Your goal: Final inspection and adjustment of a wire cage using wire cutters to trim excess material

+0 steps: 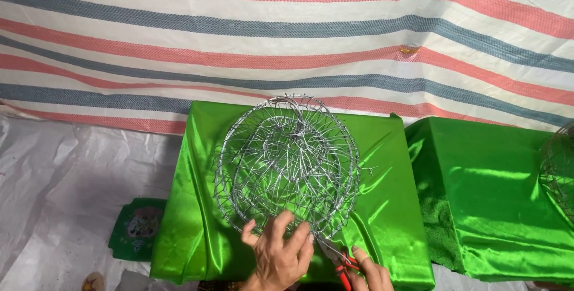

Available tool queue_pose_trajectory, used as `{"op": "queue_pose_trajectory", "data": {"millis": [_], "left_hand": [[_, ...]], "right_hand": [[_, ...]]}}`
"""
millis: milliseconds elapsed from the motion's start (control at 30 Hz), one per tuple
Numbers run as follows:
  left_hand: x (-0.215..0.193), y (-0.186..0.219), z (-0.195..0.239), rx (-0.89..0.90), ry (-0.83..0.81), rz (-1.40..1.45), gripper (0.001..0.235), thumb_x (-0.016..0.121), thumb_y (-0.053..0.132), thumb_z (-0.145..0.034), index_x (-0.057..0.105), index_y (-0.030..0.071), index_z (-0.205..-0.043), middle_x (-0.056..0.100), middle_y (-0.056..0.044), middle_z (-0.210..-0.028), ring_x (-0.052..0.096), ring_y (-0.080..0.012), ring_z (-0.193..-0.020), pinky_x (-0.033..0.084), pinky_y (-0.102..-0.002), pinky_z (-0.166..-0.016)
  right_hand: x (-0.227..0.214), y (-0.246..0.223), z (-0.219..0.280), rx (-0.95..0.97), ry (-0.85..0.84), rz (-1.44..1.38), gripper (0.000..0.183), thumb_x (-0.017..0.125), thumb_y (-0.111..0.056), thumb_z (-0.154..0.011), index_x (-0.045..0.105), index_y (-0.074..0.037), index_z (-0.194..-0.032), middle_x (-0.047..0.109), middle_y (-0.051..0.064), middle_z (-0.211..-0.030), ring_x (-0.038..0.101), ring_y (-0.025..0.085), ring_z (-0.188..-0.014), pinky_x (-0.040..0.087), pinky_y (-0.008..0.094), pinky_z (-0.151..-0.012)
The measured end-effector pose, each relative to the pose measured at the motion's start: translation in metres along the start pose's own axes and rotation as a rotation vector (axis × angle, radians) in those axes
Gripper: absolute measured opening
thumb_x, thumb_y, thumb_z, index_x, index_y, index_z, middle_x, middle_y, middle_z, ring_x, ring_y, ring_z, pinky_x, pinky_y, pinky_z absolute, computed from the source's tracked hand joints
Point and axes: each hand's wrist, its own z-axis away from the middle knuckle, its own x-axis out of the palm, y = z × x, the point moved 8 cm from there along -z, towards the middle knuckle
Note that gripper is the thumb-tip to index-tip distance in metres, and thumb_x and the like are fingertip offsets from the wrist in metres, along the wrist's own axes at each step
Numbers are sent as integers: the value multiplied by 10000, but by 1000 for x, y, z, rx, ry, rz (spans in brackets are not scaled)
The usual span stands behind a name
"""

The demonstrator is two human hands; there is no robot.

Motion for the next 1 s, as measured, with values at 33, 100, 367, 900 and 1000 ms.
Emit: {"op": "queue_pose_trajectory", "data": {"millis": [33, 100, 367, 900, 1000], "left_hand": [[2, 1, 1, -1, 0, 2, 179, 682, 351, -842, 704, 244, -984, 516, -7, -1176, 573, -106, -844, 88, -582, -1008], [6, 2, 3, 10, -4, -38, 248, 668, 393, -845, 692, 273, -1061, 492, -1, -1169, 560, -125, -890, 102, -586, -1008], [8, -1, -2, 37, -76, -30, 352, 630, 558, -870, 684, 261, -1049, 400, -22, -1158, 457, -165, -983, 80, -616, -979], [7, 2, 9, 14, 41, -60, 287, 757, 280, -754, 660, 294, -1024, 476, 39, -1127, 552, -78, -826, 96, -595, -1012], [6, 6, 6, 9, 39, -54, 256, 773, 287, -751, 692, 322, -991, 444, 37, -1098, 533, -67, -818, 65, -598, -1002]], "right_hand": [[2, 9, 7, 0, 0, 2, 155, 779, -158, -754, 735, -189, -898, 683, 30, -1284, 682, 149, -916, 595, 300, -792], [36, 65, 36, 581, -266, -420, 420, 703, -126, -740, 738, -72, -1155, 877, 109, -861, 881, 205, -757, 707, 311, -760], [31, 38, 41, 25, -17, -158, 82, 777, -109, -721, 718, -119, -777, 712, 165, -1230, 769, 204, -932, 660, 310, -793], [80, 102, 87, 38, -472, 83, 97, 801, -214, -785, 800, -191, -879, 707, 41, -1280, 771, 19, -698, 662, 181, -615], [53, 84, 77, -124, -209, -11, 88, 784, -142, -792, 711, -106, -760, 755, 57, -1158, 775, 105, -934, 660, 237, -797]]}}
